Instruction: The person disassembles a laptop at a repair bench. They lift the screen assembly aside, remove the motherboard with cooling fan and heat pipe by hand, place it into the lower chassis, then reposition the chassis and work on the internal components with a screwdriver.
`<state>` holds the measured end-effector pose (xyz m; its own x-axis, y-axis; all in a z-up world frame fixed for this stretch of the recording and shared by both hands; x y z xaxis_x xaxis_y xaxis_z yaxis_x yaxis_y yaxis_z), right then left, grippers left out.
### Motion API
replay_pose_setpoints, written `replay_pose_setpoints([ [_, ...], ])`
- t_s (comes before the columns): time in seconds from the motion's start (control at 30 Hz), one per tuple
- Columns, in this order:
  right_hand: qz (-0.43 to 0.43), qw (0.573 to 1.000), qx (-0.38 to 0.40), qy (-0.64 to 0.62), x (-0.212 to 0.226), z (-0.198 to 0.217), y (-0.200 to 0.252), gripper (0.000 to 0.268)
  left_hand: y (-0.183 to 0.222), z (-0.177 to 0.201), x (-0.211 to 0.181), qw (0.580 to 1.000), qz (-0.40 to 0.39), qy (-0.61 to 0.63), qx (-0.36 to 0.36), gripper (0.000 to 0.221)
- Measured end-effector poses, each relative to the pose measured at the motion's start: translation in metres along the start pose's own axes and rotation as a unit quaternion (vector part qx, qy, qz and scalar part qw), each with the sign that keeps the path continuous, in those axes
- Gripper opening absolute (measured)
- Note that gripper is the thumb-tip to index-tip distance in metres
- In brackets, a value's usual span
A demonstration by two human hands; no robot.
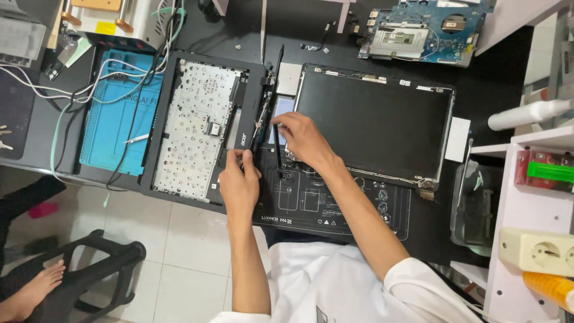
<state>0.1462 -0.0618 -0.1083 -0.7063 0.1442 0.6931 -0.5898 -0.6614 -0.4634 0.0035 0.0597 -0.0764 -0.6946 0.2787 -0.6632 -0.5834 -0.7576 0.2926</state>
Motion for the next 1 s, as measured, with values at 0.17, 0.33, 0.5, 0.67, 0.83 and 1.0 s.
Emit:
replay_pose_setpoints([
  [0.17,-0.103,0.990,-0.013,-0.093,0.001,0.037,0.014,0.024,0.001,-0.008,-0.008,1.000,-0.013,0.006,0.015,0.029],
  [0.33,-0.151,0.983,-0.095,-0.043,-0.007,0.100,0.061,0.023,0.012,-0.029,-0.025,0.995,-0.067,0.054,0.041,0.026],
  [0.5,-0.208,0.961,-0.126,0.131,-0.009,0.158,0.120,0.030,0.027,-0.057,-0.060,0.979,-0.182,0.062,0.066,0.022],
  [0.67,-0.234,0.939,-0.095,0.232,0.022,0.199,0.154,0.051,0.031,-0.066,-0.075,0.964,-0.267,0.002,0.015,0.022],
  [0.83,-0.349,0.907,-0.096,0.216,0.033,0.217,0.198,0.053,0.028,-0.072,-0.060,0.978,-0.178,0.038,0.104,0.025],
  [1.0,-0.344,0.909,-0.132,0.197,0.035,0.218,0.218,0.048,0.033,-0.070,-0.045,0.978,-0.191,0.013,0.083,0.021],
])
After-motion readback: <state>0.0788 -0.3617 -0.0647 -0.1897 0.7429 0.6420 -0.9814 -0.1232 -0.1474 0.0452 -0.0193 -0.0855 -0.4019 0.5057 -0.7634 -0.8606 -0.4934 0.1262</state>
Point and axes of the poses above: each hand's wrist, its own y-axis away from the middle knuckle, its own z-axis out of the back of the hand, x = y × z, the point moved 7 cm from there along -y, towards the middle knuckle, and after that the axes turned 8 degrees about z, right-handed, at the moved point
